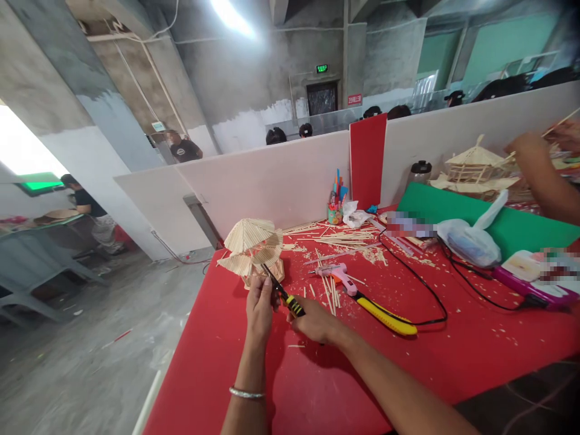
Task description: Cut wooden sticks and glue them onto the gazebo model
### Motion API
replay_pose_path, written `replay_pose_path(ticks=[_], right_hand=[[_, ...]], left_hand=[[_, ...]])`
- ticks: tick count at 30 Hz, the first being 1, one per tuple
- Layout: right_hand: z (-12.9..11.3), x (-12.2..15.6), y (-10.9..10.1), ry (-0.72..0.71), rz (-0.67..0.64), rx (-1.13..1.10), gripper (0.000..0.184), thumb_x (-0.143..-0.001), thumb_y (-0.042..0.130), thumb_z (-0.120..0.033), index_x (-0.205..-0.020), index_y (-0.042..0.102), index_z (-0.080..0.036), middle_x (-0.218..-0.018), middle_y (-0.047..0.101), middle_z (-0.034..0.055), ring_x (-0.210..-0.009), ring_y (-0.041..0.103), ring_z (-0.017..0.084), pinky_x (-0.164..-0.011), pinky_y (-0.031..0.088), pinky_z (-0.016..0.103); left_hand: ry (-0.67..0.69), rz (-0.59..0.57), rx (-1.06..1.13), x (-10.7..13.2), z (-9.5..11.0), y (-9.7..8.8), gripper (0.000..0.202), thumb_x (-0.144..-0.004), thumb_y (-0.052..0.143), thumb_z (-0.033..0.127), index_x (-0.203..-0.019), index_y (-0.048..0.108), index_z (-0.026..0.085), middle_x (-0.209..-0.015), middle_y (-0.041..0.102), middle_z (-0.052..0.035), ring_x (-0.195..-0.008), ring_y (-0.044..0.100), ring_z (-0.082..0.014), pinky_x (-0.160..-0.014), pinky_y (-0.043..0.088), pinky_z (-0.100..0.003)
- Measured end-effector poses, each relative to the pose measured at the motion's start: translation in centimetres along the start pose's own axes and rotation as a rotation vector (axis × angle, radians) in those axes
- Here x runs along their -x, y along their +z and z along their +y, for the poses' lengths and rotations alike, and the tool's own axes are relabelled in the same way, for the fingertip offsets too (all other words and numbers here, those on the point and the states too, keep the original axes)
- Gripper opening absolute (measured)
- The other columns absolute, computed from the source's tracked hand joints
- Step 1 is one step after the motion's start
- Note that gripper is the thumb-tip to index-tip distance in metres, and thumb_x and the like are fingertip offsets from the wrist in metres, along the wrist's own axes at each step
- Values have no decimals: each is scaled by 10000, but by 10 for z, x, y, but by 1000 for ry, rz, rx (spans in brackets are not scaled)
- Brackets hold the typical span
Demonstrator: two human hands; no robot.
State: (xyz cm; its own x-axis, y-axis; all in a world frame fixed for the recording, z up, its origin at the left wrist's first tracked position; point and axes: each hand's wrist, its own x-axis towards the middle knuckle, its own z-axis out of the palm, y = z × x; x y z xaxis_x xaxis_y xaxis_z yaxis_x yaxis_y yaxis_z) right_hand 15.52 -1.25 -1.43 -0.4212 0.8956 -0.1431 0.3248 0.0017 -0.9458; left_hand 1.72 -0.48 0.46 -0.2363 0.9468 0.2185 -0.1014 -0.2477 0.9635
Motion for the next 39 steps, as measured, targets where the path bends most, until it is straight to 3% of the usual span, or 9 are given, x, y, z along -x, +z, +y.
replay_pose_path(ticks=[18, 39], right_hand=[[14, -5, 19, -271, 158, 53, 284, -637, 500, -49, -855, 604, -199, -774, 625, -15, -705, 508, 159, -668, 364, 237], [10, 0, 24, -215, 131, -72, 250, -613, 492, -79, -824, 544, -202, -730, 550, -33, -679, 457, 142, -626, 329, 244]], left_hand=[[77, 40, 26, 5, -2, 2, 423, -734, 730, 564, -630, 545, 199, -513, 475, 37, -452, 418, -93, -429, 347, -200], [113, 75, -13, 8, 1, 5, 432, -759, 708, 559, -598, 519, 206, -515, 424, 45, -460, 362, -93, -433, 302, -209]])
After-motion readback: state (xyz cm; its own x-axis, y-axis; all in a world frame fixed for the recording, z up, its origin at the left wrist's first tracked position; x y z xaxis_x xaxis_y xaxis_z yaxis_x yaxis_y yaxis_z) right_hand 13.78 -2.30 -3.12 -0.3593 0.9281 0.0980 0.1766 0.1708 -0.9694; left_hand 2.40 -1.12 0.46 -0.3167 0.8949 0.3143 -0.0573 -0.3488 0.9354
